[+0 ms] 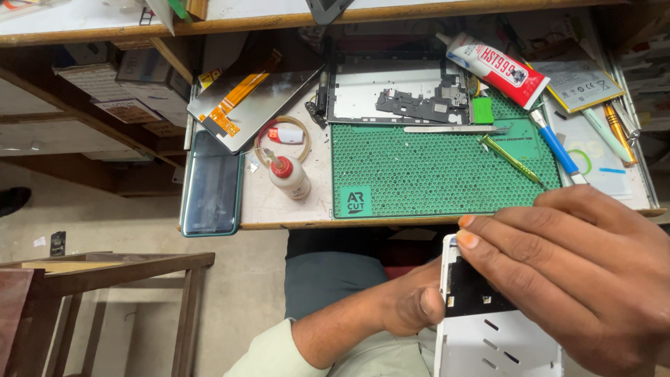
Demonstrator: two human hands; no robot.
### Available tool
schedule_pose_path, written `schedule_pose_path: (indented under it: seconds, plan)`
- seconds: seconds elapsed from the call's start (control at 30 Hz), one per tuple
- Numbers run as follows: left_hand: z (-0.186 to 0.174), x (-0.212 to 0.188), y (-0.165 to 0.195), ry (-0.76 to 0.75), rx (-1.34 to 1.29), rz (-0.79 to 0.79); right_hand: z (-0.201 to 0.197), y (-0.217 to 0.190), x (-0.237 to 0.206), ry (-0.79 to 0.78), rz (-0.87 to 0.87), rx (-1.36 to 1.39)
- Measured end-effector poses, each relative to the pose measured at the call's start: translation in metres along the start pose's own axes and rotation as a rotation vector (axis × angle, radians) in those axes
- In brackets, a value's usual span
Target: The person assembles a tablet by attaching the display assembly to the chassis, connecting the ribbon cable, and installing the battery. They use a prying tool to adjust the frame and handle the display, ribbon cable, and battery by hand.
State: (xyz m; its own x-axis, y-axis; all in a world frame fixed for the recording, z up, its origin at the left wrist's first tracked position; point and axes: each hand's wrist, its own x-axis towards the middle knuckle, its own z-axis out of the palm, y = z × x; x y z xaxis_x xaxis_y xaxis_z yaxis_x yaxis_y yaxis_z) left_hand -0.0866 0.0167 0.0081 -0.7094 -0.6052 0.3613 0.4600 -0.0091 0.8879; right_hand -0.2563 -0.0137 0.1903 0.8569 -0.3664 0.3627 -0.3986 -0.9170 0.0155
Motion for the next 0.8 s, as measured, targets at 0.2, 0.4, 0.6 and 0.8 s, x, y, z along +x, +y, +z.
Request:
schedule_pose_path:
  seconds: [0.2,0.4,0.6,0.8]
  plan:
    - [-0.007,0.0,0.015,-0.036,0.238,0.071,-0.005,-0.019,0.003,0.03,0.161,0.012]
    - [-0.011,0.002,0.024,-0.036,0.323,0.026,-0.005,-0.025,0.011,0.094,0.232,0.056]
    - [-0.011,0.007,0.039,-0.046,0.286,0.008,-0.006,-0.008,0.014,0.14,0.093,0.15]
    - [-0.013,0.008,0.041,-0.068,0.275,0.015,0.002,-0.007,0.02,0.153,0.261,0.312]
